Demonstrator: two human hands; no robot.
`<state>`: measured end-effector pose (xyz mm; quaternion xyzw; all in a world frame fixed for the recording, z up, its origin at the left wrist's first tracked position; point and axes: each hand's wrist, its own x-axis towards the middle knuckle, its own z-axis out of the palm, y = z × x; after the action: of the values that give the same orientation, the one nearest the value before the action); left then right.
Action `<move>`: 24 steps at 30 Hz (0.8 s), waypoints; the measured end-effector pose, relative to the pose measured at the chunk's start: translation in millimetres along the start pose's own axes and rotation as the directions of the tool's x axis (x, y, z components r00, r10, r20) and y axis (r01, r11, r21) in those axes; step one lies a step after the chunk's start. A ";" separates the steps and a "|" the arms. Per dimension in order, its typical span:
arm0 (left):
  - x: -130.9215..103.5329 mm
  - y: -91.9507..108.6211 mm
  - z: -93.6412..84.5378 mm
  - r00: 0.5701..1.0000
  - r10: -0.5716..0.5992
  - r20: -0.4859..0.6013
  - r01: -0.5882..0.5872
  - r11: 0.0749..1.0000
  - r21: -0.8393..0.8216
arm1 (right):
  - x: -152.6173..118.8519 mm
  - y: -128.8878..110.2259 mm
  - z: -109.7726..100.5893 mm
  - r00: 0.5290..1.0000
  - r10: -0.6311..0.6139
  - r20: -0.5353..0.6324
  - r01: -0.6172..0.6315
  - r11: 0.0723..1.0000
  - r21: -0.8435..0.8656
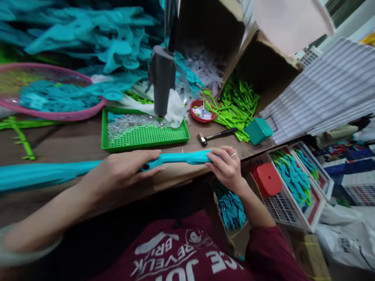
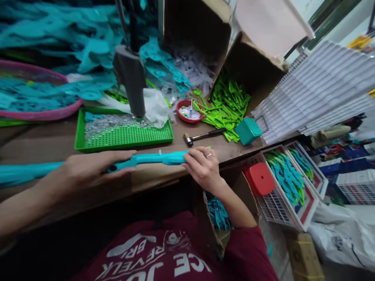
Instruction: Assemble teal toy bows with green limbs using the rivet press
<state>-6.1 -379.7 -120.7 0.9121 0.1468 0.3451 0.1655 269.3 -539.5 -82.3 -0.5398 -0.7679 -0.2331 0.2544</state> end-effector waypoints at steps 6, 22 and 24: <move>28.7 -6.8 -8.7 0.963 -0.249 0.104 0.256 0.964 -0.066 | 31.2 19.5 4.1 0.994 -0.022 0.104 0.025 0.999 -0.031; -47.9 19.0 -85.6 0.968 -0.249 0.042 0.194 0.840 0.506 | 21.1 -0.3 -17.8 0.962 -0.060 0.265 0.100 0.985 -0.138; -60.6 33.7 -90.9 0.982 -0.157 -0.101 0.186 0.834 0.520 | 11.0 -13.8 -29.5 0.936 0.035 0.351 0.009 0.992 -0.124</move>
<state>-106.1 -415.1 -78.0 0.8959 0.3213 0.3000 -0.0647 257.1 -554.6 -54.0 -0.5924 -0.7815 -0.1782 0.0804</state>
